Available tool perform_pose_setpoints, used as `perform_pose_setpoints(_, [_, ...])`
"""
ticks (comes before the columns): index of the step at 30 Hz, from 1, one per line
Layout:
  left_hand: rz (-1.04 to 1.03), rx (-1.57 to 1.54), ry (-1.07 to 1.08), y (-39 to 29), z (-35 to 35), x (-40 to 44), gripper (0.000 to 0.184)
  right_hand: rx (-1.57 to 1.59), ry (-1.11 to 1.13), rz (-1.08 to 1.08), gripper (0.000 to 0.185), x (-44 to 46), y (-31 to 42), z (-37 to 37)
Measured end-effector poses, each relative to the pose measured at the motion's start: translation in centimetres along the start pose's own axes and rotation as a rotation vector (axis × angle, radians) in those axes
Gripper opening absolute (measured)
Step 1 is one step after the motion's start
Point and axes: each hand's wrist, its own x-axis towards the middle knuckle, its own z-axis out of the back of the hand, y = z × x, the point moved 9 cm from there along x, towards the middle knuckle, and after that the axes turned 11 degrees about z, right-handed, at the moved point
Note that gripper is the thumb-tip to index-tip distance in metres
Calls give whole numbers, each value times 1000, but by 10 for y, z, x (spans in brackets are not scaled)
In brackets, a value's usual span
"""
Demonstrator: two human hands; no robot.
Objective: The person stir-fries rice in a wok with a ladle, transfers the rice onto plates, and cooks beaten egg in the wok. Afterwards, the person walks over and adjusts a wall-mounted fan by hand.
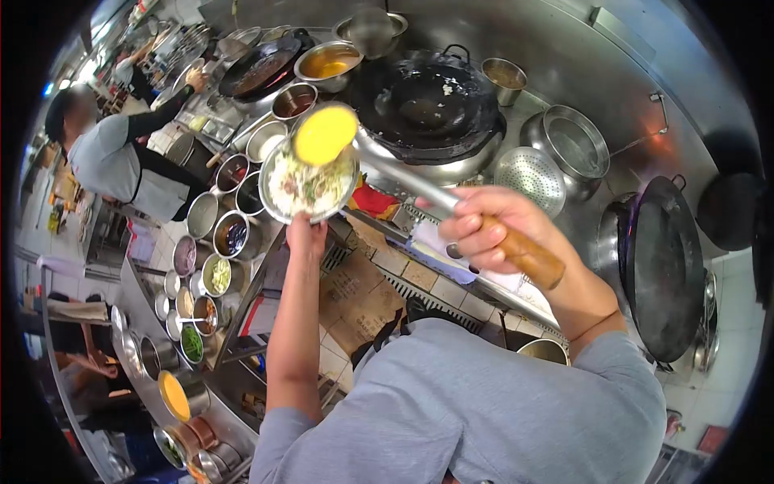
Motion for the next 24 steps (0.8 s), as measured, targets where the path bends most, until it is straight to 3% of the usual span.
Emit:
perform_pose_setpoints(4, [19,116,9,-15,-77,47,28,30,48,142,40,5,54,16])
perform_pose_setpoints(6, [29,125,23,-21,-98,68,28,39,-14,223,25,18,76,43])
perform_pose_setpoints(8, [42,138,47,-25,-117,75,28,26,-32,274,22,35,91,73])
perform_pose_setpoints(11, [47,147,78,-33,-124,61,28,-77,-222,352,16,63,111,136])
perform_pose_setpoints(14, [175,113,146,-35,-107,51,34,-312,-411,418,13,88,118,186])
perform_pose_setpoints(16, [129,106,213,-44,-85,30,33,-1035,-625,549,13,90,140,198])
perform_pose_setpoints(18, [185,146,233,-39,-46,31,28,-1405,-791,621,29,78,133,181])
perform_pose_setpoints(20, [229,193,130,-33,2,21,31,-1295,-786,636,48,74,117,178])
perform_pose_setpoints(21, [254,205,132,-29,25,23,32,-1294,-802,642,48,74,112,187])
perform_pose_setpoints(23, [294,232,89,-19,66,25,30,-1646,-907,747,61,68,110,193])
perform_pose_setpoints(24, [308,246,43,-16,84,24,27,-1697,-995,548,66,63,96,164])
